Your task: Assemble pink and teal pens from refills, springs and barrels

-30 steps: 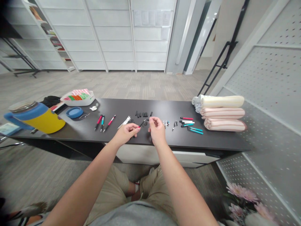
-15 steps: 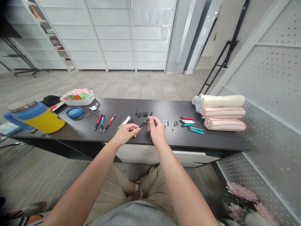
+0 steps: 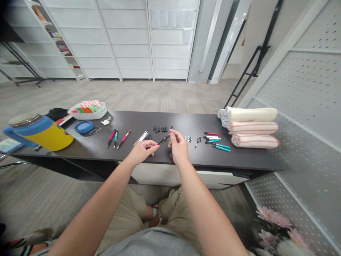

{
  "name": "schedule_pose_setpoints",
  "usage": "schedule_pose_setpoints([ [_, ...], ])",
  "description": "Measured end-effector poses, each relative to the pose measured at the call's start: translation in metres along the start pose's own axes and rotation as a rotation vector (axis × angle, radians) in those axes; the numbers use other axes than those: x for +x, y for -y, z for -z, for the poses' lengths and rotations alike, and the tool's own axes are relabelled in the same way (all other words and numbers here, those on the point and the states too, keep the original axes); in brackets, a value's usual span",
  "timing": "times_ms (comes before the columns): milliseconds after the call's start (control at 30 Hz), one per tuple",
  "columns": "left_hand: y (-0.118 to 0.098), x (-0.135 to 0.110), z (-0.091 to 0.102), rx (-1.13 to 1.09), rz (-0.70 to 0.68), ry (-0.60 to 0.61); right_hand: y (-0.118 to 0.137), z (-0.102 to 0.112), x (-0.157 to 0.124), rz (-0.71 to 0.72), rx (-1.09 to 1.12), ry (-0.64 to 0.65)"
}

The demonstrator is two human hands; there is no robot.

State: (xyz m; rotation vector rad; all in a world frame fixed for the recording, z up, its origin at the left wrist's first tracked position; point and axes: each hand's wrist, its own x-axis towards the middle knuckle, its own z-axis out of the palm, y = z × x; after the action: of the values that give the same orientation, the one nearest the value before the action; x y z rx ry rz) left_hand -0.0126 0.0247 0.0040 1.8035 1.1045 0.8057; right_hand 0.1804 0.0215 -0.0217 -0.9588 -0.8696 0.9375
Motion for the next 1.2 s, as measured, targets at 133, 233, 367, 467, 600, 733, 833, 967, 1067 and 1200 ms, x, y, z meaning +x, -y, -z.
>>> schedule_pose_setpoints([
  [133,-0.0006,-0.0002,0.0000,0.002,0.000,0.002,-0.0025,-0.0010,0.0014,0.014,0.015,-0.028],
  [233,-0.0009,-0.0003,-0.0004,0.002,0.001,-0.003,-0.0025,-0.0014,0.0011,0.016,0.003,-0.016],
  [367,-0.0009,-0.0006,-0.0011,-0.011,0.008,0.005,0.0003,-0.0026,-0.0003,0.010,-0.025,-0.006],
  [467,-0.0012,-0.0008,-0.0014,-0.010,0.018,0.013,0.0037,-0.0040,-0.0019,0.006,-0.067,0.008],
  [600,-0.0022,-0.0010,-0.0010,0.014,-0.005,0.020,0.0053,-0.0046,-0.0037,0.022,-0.113,0.012],
  [733,-0.0029,-0.0013,-0.0006,0.023,-0.012,0.015,0.0018,-0.0030,-0.0034,0.037,-0.124,0.013],
  [833,-0.0033,-0.0016,-0.0006,0.037,-0.014,0.006,-0.0009,-0.0021,-0.0023,0.039,-0.113,0.017],
  [967,-0.0039,-0.0018,-0.0006,0.028,-0.010,0.008,-0.0010,-0.0022,-0.0007,0.015,-0.070,0.048],
  [1067,-0.0041,-0.0019,-0.0004,0.025,-0.018,0.012,0.0004,-0.0024,0.0001,-0.018,-0.023,0.065],
  [1200,-0.0037,-0.0018,0.0000,0.015,-0.038,0.009,0.0018,-0.0022,0.0005,-0.048,0.023,0.074],
])
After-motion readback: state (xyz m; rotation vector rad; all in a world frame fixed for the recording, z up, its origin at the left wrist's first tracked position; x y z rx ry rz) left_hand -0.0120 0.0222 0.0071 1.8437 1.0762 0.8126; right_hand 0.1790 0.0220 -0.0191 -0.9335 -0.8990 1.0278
